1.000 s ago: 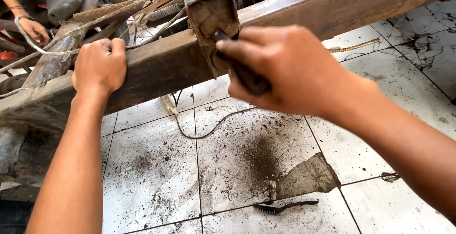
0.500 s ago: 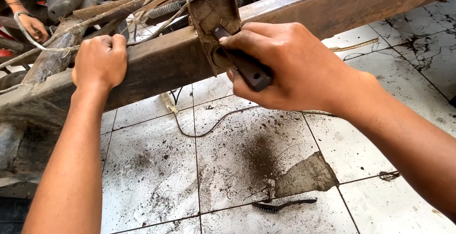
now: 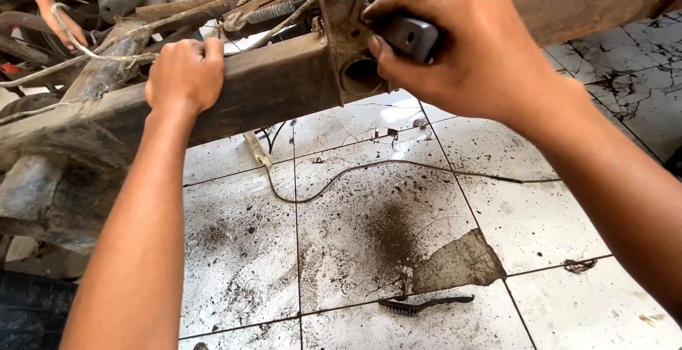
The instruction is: The person scrapes rust and dirt off a vehicle chassis using a scraper and a wire brush.
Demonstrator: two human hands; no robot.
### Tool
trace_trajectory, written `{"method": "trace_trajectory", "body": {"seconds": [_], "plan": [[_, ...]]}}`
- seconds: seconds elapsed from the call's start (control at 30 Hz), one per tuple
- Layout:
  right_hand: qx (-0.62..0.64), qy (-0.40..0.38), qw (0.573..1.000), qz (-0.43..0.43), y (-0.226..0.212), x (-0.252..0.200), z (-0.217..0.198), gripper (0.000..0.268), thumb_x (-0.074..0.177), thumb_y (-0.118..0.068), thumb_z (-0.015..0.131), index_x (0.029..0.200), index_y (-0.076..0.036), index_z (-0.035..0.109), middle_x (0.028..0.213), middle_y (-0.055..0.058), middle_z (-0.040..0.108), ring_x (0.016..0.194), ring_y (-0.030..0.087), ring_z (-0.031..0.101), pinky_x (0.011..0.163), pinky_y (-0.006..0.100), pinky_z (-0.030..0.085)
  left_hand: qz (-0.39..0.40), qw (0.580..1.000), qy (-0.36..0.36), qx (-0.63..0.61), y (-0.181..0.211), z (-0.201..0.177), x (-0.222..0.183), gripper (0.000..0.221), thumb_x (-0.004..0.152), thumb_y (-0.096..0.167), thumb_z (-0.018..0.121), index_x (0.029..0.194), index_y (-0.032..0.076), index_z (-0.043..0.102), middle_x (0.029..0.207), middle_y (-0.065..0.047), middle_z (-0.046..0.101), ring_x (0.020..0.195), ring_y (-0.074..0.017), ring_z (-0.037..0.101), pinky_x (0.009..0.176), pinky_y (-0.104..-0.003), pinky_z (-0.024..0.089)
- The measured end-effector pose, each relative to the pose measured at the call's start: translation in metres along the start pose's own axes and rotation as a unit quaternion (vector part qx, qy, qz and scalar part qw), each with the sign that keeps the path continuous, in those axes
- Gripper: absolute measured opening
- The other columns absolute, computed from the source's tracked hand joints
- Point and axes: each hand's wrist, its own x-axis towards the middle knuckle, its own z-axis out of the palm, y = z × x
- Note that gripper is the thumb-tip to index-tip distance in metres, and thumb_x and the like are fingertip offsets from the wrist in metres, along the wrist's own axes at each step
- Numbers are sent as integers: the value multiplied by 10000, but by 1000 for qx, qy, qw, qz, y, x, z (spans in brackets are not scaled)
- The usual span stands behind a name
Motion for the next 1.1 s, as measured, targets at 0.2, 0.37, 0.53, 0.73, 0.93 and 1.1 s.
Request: {"method": "trace_trajectory", "body": {"seconds": [0.2, 0.37, 0.53, 0.73, 0.93, 1.1], "plan": [[30, 34, 998, 51, -11, -2, 11, 205, 1068, -109, 736, 1191, 51, 700, 1046, 200, 729, 951, 298, 735, 832, 383, 586, 26, 999, 37, -6, -2, 0, -4, 542, 1025, 381, 402, 787, 26, 735, 780, -213, 706, 664, -321, 659, 710, -530, 537], [65, -67, 955, 282, -19, -3, -6, 181, 1063, -197, 651, 1062, -26, 712, 775, 141, 706, 548, 186, 632, 466, 324, 491, 12, 999, 25, -14, 1, -3, -6, 558, 1022, 408, 398, 867, 5, 752, 871, -239, 733, 772, -372, 709, 776, -540, 544], [73, 1, 984, 163, -25, -33, -4, 239, 1192, -178, 587, 1032, -27, 680, 770, 108, 684, 641, 161, 665, 603, 270, 530, 28, 997, 64, -16, -5, -3, -10, 551, 1004, 439, 425, 873, 28, 768, 904, -236, 727, 830, -420, 691, 783, -557, 527], [-36, -47, 998, 1, -43, -48, 50, 316, 998, -252, 745, 1136, 32, 723, 847, 165, 745, 666, 246, 721, 524, 312, 578, 53, 994, 92, -32, -3, 1, -11, 517, 1002, 410, 435, 851, 45, 768, 868, -238, 723, 805, -428, 693, 759, -560, 527], [-1, -142, 981, 130, -3, -63, 97, 369, 1063, -302, 682, 1208, 36, 711, 836, 145, 738, 534, 198, 660, 428, 294, 524, 81, 987, 133, -27, -14, 11, -5, 539, 1025, 386, 438, 784, 19, 752, 773, -231, 712, 712, -412, 686, 716, -539, 542], [-7, -168, 976, 139, -6, -52, 62, 396, 1047, -375, 674, 1004, 16, 717, 717, 105, 724, 459, 190, 643, 408, 311, 499, 105, 983, 147, -28, -21, 19, 1, 551, 1033, 381, 439, 757, 20, 748, 739, -227, 703, 661, -398, 681, 688, -534, 543]]}}
